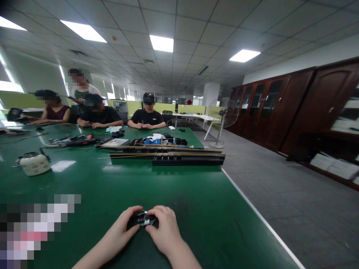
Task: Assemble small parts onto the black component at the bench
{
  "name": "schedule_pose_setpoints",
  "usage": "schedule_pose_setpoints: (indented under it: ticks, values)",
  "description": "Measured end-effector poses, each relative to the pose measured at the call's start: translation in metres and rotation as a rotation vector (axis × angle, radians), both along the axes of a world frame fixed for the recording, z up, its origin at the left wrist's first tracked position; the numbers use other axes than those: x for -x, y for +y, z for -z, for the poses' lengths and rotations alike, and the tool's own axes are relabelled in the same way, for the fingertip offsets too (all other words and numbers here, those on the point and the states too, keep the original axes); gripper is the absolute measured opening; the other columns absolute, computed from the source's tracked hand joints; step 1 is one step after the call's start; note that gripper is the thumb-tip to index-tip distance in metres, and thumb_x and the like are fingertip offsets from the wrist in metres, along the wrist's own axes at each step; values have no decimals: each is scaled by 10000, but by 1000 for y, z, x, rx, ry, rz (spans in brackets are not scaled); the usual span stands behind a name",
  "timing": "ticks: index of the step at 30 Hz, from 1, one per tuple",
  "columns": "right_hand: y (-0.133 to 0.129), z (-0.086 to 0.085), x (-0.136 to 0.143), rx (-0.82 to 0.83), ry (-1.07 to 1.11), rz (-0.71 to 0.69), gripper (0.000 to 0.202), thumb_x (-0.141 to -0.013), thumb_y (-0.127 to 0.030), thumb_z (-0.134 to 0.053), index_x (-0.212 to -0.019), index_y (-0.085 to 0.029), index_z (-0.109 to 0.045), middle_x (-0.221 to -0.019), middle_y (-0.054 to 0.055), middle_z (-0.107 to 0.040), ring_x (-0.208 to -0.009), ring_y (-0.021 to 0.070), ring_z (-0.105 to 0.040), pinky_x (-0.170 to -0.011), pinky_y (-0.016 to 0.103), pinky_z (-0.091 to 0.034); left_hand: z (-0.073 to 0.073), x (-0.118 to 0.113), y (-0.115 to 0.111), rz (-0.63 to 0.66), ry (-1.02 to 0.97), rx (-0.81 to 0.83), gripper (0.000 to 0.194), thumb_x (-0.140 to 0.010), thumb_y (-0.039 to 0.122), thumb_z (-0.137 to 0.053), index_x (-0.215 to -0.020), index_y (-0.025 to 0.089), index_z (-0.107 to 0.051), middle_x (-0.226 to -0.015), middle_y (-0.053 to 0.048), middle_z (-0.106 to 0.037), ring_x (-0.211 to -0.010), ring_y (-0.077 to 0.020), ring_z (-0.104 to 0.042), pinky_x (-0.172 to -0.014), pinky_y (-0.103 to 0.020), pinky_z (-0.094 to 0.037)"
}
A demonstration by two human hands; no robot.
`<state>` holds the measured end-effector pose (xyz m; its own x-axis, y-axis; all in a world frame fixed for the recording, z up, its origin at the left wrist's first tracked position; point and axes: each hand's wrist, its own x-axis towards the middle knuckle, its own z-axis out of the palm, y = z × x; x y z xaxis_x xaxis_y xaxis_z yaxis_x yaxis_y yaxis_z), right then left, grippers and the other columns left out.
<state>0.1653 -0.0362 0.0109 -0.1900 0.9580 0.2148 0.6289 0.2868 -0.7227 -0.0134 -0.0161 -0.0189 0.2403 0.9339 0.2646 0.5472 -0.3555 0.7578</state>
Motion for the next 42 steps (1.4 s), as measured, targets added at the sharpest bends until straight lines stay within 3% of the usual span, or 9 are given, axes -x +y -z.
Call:
schedule_pose_setpoints:
  ticks: [5, 11, 19, 25, 35, 42]
  values:
    - [0, 0, 1, 8, 10, 16, 334, -628, -154, -629, -939, -278, -622, -1100, 9, -582, -1107, 186, -469, -943, 324, -311, -2, -1, -2, 30, 13, 6, 360, -656, 157, -557, -1013, 205, -569, -1032, -76, -629, -993, -237, -563, -904, -413, -430]
    - [0, 4, 1, 7, -37, 21, 232, -654, -161, -628, -860, -269, -645, -1067, 9, -603, -1064, 193, -495, -930, 343, -319, -3, -2, -2, 12, 9, 17, 482, -638, 153, -568, -1116, 208, -534, -1080, -80, -619, -1022, -238, -554, -925, -413, -413]
    - [0, -3, 1, -12, 29, 28, 180, -691, -162, -617, -840, -260, -646, -1040, 0, -618, -1048, 181, -506, -922, 324, -345, -7, -2, -2, 19, 56, 11, 358, -661, 167, -545, -1014, 217, -584, -1048, -76, -628, -1000, -243, -558, -908, -413, -419]
    - [1, -4, 0, -54, 81, 110, 192, -726, -147, -539, -868, -234, -634, -938, 25, -644, -950, 198, -557, -863, 324, -400, -2, -1, 0, -10, 28, 6, 394, -684, 145, -497, -1070, 205, -547, -1104, -80, -595, -1068, -232, -524, -960, -415, -382]
    - [4, 2, -5, -64, 92, 216, 261, -768, -187, -489, -994, -218, -614, -1027, 44, -633, -1015, 208, -543, -900, 339, -397, 2, 0, 2, -24, 4, 31, 436, -690, 142, -490, -1124, 185, -517, -1128, -90, -588, -1078, -229, -530, -964, -414, -390]
    - [12, 14, -10, -217, 172, 351, 278, -780, -215, -455, -1004, -194, -617, -1003, 68, -651, -974, 216, -576, -873, 356, -424, -3, -1, 0, -17, 2, 4, 386, -692, 142, -491, -1073, 187, -539, -1111, -87, -598, -1080, -227, -530, -969, -408, -387]
